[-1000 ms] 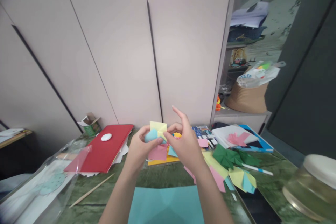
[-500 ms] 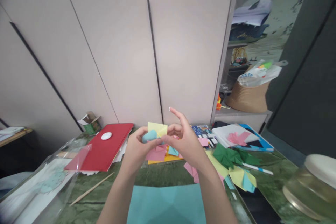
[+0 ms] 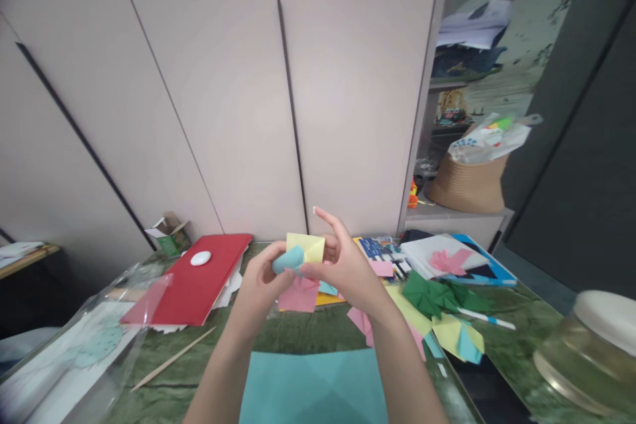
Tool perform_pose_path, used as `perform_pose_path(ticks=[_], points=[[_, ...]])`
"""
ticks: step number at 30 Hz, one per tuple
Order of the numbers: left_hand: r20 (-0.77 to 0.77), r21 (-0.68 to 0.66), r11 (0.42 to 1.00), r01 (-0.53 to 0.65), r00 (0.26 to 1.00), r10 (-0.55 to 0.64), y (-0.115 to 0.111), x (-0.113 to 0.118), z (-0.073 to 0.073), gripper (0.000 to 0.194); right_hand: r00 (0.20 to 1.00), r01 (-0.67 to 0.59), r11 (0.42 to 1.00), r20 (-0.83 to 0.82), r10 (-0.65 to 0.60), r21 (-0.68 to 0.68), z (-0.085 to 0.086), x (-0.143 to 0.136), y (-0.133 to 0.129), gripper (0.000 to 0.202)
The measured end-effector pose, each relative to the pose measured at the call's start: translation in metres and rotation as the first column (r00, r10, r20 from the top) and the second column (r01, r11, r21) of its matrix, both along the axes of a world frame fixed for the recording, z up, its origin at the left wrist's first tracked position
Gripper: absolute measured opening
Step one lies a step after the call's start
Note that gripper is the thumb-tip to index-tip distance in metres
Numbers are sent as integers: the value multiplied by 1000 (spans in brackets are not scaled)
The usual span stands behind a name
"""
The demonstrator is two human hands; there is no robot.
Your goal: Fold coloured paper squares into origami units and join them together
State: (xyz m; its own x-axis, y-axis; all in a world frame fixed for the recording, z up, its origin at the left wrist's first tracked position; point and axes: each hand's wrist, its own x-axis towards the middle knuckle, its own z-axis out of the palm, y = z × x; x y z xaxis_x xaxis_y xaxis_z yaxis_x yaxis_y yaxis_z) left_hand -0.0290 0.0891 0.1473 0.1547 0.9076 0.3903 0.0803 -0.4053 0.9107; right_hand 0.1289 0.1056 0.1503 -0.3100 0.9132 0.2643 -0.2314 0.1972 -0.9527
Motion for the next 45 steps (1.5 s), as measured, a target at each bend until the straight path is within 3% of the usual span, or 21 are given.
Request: perform_pose_path(ticks=[8,13,16,19,21,24,26,33,45], points=[[91,-49,999,-3,996,7,2,3,-4,16,985,111,986,121,-126,125,-4,-5,2,86],[139,-55,998,15,990,-7,9,3,-8,11,930,197,939,250,-270,280,-1,-8,-6,79],[142,-71,997,17,990,-6,13,1,-13,9,902,187,916,307,-303,354,-1,-9,-9,79],[192,-95,995,0,981,19,18,-2,-18,14,916,184,905,268,-300,385,-3,-6,-8,82],[234,-95,995,-21,971,43,20,-3,-19,16,940,215,892,165,-300,398,-3,-1,-6,68],[286,-96,995,-36,956,62,21,-3,-18,18,968,209,905,55,-246,372,-3,8,-3,25],[308,-110,993,-39,949,72,20,-2,-16,21,978,155,936,87,-191,315,-2,12,-1,14],[310,-113,993,-26,949,60,15,1,-13,20,961,86,978,242,-131,188,-1,8,1,24],[286,-145,988,-62,953,102,13,0,-10,18,937,142,963,281,-205,230,2,9,0,26]])
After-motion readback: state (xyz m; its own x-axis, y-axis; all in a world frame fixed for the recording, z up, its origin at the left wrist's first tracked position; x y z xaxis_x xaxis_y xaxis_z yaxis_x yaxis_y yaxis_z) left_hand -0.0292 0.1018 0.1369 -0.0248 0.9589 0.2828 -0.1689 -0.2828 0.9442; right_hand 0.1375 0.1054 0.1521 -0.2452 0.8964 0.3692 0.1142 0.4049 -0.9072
